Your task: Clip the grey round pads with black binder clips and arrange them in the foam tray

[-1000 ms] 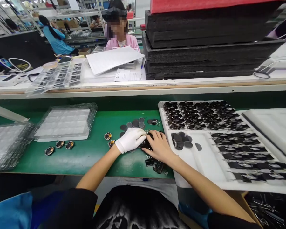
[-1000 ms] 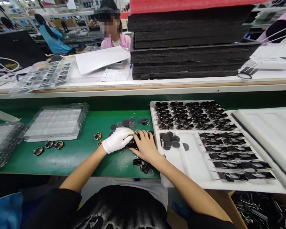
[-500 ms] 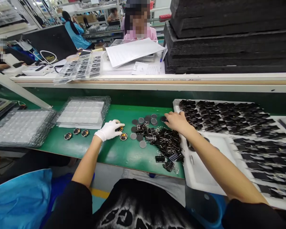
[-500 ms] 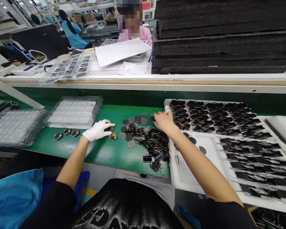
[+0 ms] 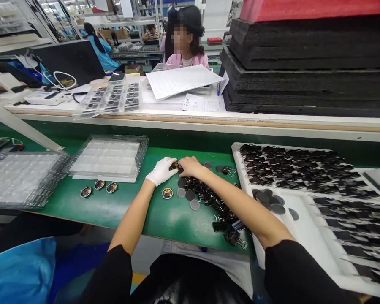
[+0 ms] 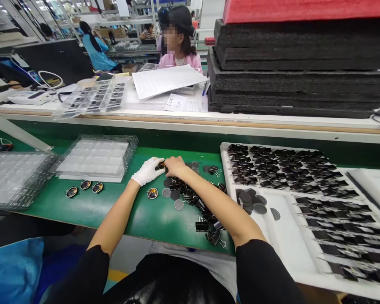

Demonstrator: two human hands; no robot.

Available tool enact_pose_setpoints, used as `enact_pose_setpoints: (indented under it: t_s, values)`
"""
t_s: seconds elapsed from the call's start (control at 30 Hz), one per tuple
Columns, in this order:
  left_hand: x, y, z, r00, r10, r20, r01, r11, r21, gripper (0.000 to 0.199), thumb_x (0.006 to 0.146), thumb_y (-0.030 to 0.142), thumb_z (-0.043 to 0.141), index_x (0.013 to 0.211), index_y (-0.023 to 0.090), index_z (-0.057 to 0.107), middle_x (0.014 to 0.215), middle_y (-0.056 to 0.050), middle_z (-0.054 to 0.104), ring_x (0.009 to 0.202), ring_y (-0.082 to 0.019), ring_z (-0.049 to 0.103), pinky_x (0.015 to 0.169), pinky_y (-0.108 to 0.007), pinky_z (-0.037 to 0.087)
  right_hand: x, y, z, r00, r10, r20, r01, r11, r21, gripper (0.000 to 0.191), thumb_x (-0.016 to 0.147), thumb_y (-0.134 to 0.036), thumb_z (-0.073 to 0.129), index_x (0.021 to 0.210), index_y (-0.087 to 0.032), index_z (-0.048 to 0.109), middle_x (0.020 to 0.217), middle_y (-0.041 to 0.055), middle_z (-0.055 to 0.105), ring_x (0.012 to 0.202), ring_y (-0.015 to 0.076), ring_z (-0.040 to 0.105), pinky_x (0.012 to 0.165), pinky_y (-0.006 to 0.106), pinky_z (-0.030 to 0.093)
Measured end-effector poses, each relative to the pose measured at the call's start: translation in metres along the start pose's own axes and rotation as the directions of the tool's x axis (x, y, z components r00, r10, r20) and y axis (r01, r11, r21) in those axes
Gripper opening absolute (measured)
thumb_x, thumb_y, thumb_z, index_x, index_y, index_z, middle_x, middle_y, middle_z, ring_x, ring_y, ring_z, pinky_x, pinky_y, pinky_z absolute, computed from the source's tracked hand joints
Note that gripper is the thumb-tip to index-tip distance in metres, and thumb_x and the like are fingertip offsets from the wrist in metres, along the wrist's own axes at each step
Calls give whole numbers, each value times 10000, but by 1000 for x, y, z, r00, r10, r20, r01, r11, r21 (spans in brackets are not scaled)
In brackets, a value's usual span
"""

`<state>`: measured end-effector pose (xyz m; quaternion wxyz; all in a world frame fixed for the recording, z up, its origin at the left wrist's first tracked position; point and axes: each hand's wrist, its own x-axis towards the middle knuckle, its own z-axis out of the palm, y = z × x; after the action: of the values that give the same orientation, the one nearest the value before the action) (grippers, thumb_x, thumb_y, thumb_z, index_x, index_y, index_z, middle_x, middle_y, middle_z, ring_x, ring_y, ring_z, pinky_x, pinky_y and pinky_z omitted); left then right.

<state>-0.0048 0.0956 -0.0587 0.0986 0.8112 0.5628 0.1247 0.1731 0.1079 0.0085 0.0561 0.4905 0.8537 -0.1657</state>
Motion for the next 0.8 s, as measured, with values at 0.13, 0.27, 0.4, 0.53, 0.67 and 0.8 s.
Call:
enact_pose_setpoints:
  t_s: [0.13,0.27,0.4,0.53,0.67,0.8]
  values:
    - [-2,0,2,1000,3,-21,-3,1000,-22,516,928,443,635,1392,223,592,1272,-105,676,1166,-275,641,981,-385,509,-1,14,7,995,4,-97,13,985,170,287,784,-257,757,1055,-164,741,1052,123,778,1037,277,713,895,334,520]
    - [0,2,2,1000,18,-25,-19,999,-46,481,939,479,610,1366,258,612,1247,-85,697,1140,-285,649,948,-399,509,9,35,11,981,77,-178,-7,931,366,339,864,-211,653,1194,-177,718,1116,81,776,971,187,730,842,258,547]
    - [1,1,3,999,11,-31,-13,998,-66,431,982,361,527,1402,287,588,1342,-42,687,1167,-264,643,997,-400,495,30,49,15,976,122,-179,-25,884,466,339,868,-194,656,1193,-182,752,1060,66,785,936,180,731,820,262,560]
    - [1,-3,6,999,-18,-42,15,997,-72,546,981,207,424,1524,258,461,1385,-12,680,1192,-246,632,1039,-395,482,37,56,15,983,107,-147,-24,880,475,287,823,-218,736,1101,-202,802,964,45,787,876,184,710,794,268,539]
    - [0,-1,5,999,-28,-37,26,998,-56,566,964,202,428,1529,225,453,1394,-25,673,1194,-259,626,1025,-402,488,36,57,14,985,100,-142,-28,898,439,340,787,-262,795,1121,-199,784,1065,60,765,903,183,688,802,267,508]
    - [-1,13,1,999,-8,-32,7,1000,-18,617,936,392,577,1521,236,458,1470,-65,601,1256,-272,588,1042,-394,473,34,51,12,992,94,-88,-51,912,407,343,766,-300,828,1082,-180,768,959,50,767,826,162,685,721,237,488]
